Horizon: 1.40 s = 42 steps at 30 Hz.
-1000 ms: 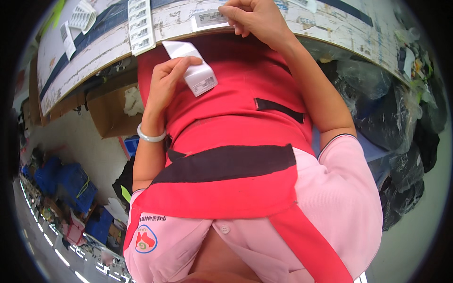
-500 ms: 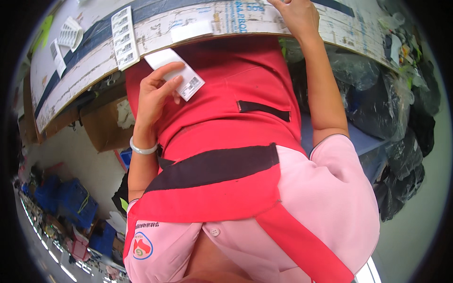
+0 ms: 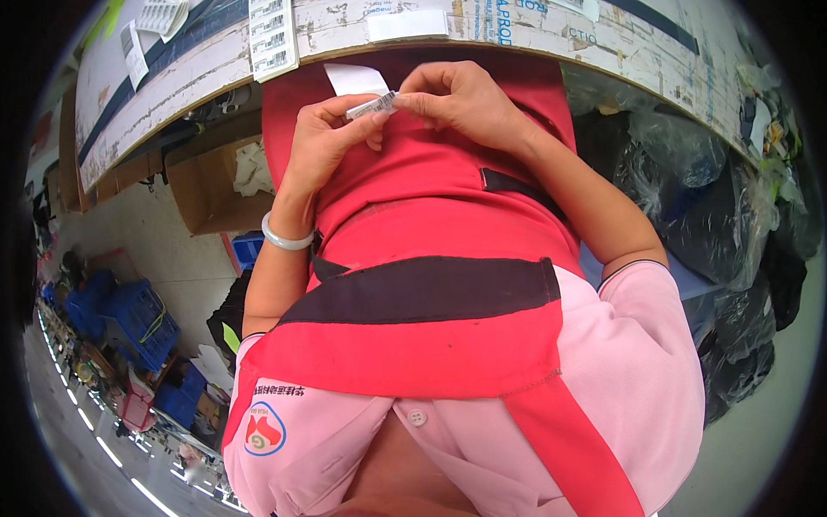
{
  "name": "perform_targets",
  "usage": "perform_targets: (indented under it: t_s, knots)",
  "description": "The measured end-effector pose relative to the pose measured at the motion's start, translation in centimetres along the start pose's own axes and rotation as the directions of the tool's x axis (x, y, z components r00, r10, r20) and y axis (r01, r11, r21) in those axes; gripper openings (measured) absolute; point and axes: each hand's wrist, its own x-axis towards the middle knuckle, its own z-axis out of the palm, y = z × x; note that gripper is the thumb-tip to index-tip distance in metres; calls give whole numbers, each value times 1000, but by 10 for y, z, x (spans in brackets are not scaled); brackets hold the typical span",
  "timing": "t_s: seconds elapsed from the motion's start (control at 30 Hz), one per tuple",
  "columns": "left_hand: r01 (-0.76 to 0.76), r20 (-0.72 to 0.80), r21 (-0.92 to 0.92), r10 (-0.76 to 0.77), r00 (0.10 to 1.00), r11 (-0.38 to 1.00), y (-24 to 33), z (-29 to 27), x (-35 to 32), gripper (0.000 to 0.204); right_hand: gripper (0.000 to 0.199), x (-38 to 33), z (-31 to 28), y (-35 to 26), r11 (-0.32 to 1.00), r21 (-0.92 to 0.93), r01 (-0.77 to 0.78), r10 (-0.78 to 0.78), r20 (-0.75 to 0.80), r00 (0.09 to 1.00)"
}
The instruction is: The recorder is separating and preparing small adhesive labels from a roll or sheet at a workbench.
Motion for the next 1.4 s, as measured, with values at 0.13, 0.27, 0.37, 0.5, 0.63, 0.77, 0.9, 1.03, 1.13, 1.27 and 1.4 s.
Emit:
perform_targets:
  t_s: [0.13, 0.27, 0.37, 0.5, 0.63, 0.77, 0.9, 1.03, 1.13, 1.27, 1.4]
  knots:
    - [14, -1, -24, -14, 1000, 1000, -2, 0, 1, 20, 14, 2, 4, -3, 972, -130, 197, -212, -122, 970]
    - [-3, 17, 17, 3, 1000, 1000, -6, -2, 3, 19, 12, 9, 0, 8, 887, -284, 366, -401, -76, 913]
    - [25, 52, -57, -22, 998, 998, -12, -7, 3, 32, 14, 13, -8, -7, 907, -337, 252, -315, -146, 938]
    - [-30, -10, -67, 30, 1000, 997, -9, -3, 4, 57, 15, 28, -30, -27, 937, -305, 171, -259, -274, 926]
    - [7, -11, -50, -7, 1000, 999, -10, -3, 5, 52, 17, 40, -45, -38, 982, -147, 120, -160, -297, 941]
    - [3, -2, -42, -4, 1000, 999, -12, -5, 7, 48, 13, 45, -46, -44, 981, -185, 64, -114, -274, 955]
    - [8, 0, -36, -8, 1000, 999, -13, -5, 8, 47, 13, 48, -46, -44, 984, -170, 57, -100, -261, 960]
    - [12, -4, -28, -12, 1000, 1000, -14, -5, 8, 46, 13, 50, -48, -43, 982, -184, 47, -92, -249, 964]
    - [11, -5, -22, -11, 1000, 1000, -14, -4, 9, 45, 13, 53, -53, -41, 982, -183, 46, -88, -229, 970]
    - [2, 1, -24, -2, 1000, 1000, -15, -4, 9, 45, 15, 55, -56, -42, 983, -184, 18, -58, -215, 975]
    - [6, 1, -17, -6, 1000, 1000, -15, -4, 8, 45, 16, 54, -52, -46, 978, -211, -1, -49, -230, 972]
